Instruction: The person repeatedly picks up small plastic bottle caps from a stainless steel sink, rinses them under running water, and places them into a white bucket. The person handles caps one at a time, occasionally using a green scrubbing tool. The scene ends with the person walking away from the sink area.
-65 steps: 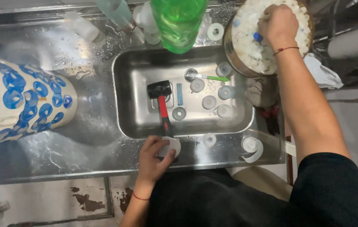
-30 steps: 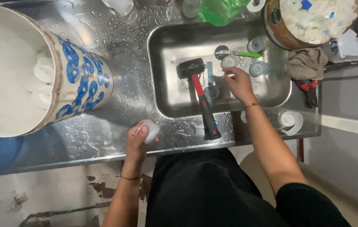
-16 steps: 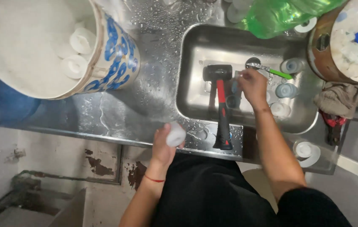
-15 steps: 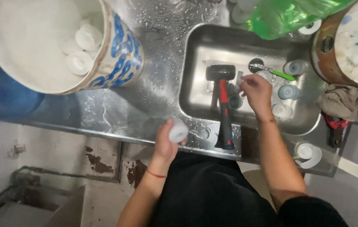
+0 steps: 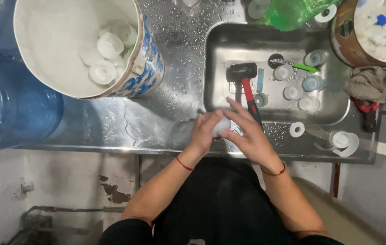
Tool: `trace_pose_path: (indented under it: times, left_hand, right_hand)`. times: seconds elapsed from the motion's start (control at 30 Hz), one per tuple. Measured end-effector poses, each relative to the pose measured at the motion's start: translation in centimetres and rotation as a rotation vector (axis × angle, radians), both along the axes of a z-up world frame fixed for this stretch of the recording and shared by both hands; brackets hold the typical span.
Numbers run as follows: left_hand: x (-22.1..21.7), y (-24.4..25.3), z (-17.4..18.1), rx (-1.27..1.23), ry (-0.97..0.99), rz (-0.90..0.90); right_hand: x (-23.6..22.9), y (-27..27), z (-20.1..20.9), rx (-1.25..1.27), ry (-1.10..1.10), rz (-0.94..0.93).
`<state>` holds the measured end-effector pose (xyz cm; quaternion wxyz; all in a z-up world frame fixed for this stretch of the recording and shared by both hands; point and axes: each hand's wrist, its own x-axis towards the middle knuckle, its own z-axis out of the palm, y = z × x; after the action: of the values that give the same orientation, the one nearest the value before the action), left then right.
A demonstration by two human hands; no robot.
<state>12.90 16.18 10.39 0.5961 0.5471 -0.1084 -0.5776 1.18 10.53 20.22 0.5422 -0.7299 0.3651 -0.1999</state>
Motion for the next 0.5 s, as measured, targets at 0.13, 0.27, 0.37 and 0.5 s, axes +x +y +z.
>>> trace_pose_path:
  times: [0.13, 0.27, 0.37, 0.5]
  left_hand:
    - [1.5, 1.8, -3.2, -0.132, -0.129, 0.027]
    - [3.7, 3.1, -1.9, -0.175, -0.189, 0.033]
    - [4.8, 3.9, -1.6, -0.185, -0.226, 0.049]
    - [6.3, 4.2, 0.5, -0.276, -0.338, 0.079]
  right_hand:
    - [2.0, 2.4, -1.5, 0.035, -0.150, -0.061]
    - [4.4, 4.5, -2.4, -0.043, -0.142, -0.157]
    - [5.9, 5.4, -2.9, -0.083, -0.128, -0.194]
    - [7.9, 5.7, -1.6, -0.051, -0.200, -0.209]
